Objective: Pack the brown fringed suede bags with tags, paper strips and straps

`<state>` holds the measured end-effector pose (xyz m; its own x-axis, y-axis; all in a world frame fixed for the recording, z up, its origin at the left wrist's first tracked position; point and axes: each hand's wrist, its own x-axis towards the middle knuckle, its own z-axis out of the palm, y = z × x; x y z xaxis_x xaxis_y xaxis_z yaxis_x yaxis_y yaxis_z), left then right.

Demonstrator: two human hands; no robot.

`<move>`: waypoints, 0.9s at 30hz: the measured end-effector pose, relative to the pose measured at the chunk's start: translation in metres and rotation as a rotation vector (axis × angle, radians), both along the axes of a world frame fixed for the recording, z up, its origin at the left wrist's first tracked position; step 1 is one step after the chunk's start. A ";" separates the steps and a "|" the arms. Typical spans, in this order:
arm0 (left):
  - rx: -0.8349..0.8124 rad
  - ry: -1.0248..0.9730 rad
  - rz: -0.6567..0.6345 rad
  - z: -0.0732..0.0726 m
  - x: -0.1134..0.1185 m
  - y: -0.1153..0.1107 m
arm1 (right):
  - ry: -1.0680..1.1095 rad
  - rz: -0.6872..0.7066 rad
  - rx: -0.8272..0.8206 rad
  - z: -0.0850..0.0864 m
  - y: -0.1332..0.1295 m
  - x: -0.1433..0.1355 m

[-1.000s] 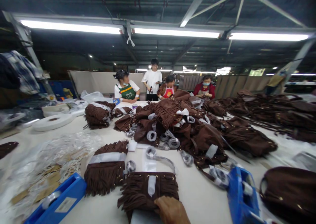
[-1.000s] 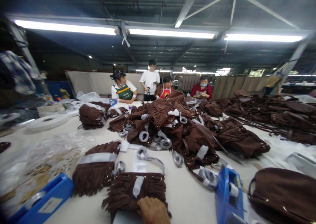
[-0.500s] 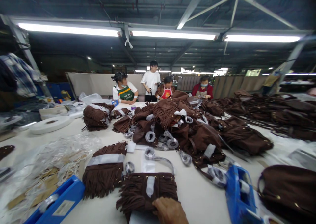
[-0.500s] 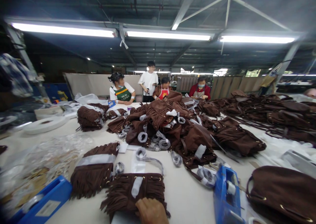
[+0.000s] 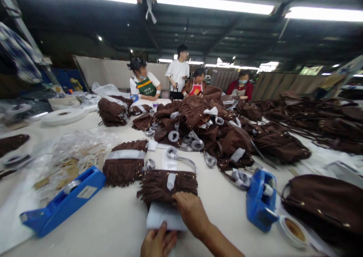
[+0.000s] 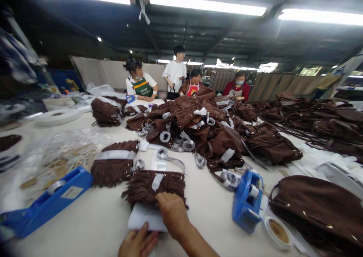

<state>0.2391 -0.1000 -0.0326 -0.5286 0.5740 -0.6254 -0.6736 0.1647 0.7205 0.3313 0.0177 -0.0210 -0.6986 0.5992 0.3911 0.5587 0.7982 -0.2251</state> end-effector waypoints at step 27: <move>-0.011 -0.045 0.039 -0.017 -0.002 0.000 | -0.044 0.026 -0.179 0.018 0.002 0.002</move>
<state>0.2371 -0.0997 -0.0494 -0.5213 0.5468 -0.6551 -0.7115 0.1453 0.6875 0.3328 0.0198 -0.0034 -0.7288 0.6380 0.2485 0.5511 0.7620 -0.3401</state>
